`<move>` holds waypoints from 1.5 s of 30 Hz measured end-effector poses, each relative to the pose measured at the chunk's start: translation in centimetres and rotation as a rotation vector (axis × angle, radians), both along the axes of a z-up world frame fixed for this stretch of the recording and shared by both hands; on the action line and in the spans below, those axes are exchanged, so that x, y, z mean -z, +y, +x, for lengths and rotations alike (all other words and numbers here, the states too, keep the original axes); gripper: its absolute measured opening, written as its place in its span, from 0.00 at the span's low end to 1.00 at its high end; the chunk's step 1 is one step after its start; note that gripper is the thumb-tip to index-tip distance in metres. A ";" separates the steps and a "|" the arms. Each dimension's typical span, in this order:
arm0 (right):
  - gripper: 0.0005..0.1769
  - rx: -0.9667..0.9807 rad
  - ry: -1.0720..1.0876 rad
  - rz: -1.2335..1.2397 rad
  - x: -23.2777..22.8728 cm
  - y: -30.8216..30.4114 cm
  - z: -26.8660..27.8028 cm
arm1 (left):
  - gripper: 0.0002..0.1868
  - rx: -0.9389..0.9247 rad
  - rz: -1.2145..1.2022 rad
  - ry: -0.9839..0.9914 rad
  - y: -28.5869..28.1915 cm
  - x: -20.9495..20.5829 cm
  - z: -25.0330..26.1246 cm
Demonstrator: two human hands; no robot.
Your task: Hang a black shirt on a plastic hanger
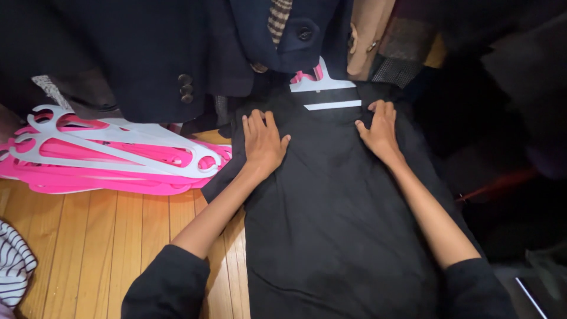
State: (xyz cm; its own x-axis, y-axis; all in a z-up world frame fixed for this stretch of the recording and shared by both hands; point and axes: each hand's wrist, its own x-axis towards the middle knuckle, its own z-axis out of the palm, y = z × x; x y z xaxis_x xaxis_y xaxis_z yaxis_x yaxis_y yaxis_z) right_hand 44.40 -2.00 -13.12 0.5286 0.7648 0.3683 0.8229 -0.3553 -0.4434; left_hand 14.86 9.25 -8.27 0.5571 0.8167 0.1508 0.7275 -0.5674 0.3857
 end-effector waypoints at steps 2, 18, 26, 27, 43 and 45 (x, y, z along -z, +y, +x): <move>0.29 0.001 -0.005 -0.013 -0.4 -0.1 -0.2 | 0.37 -0.008 0.015 0.002 0.5 0.3 0.5; 0.36 0.052 -0.293 -0.166 1.0 -2.9 -7.3 | 0.27 0.199 0.224 -0.177 -3.1 1.9 -4.9; 0.33 -0.257 -0.090 -0.073 -3.9 -5.7 -17.0 | 0.14 0.163 0.532 -0.156 -8.1 -1.3 -13.0; 0.34 -0.309 -0.120 -0.084 -3.5 -5.5 -17.2 | 0.12 0.115 0.544 -0.108 -7.9 -1.1 -13.8; 0.35 -0.362 -0.206 -0.206 -1.5 -4.9 -16.6 | 0.14 -0.317 0.861 0.408 -10.5 0.3 -14.9; 0.35 -0.363 -0.208 -0.210 -1.4 -5.0 -16.6 | 0.10 -0.311 0.859 0.360 -9.6 2.0 -15.1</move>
State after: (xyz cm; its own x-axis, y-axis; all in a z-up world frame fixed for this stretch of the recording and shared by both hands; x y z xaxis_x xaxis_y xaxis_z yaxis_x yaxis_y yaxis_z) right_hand 27.80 -6.97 -11.73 0.1441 0.9559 0.2558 0.9744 -0.0920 -0.2049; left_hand -0.22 -0.32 -10.27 0.4647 0.6268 0.6254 0.8853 -0.3148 -0.3424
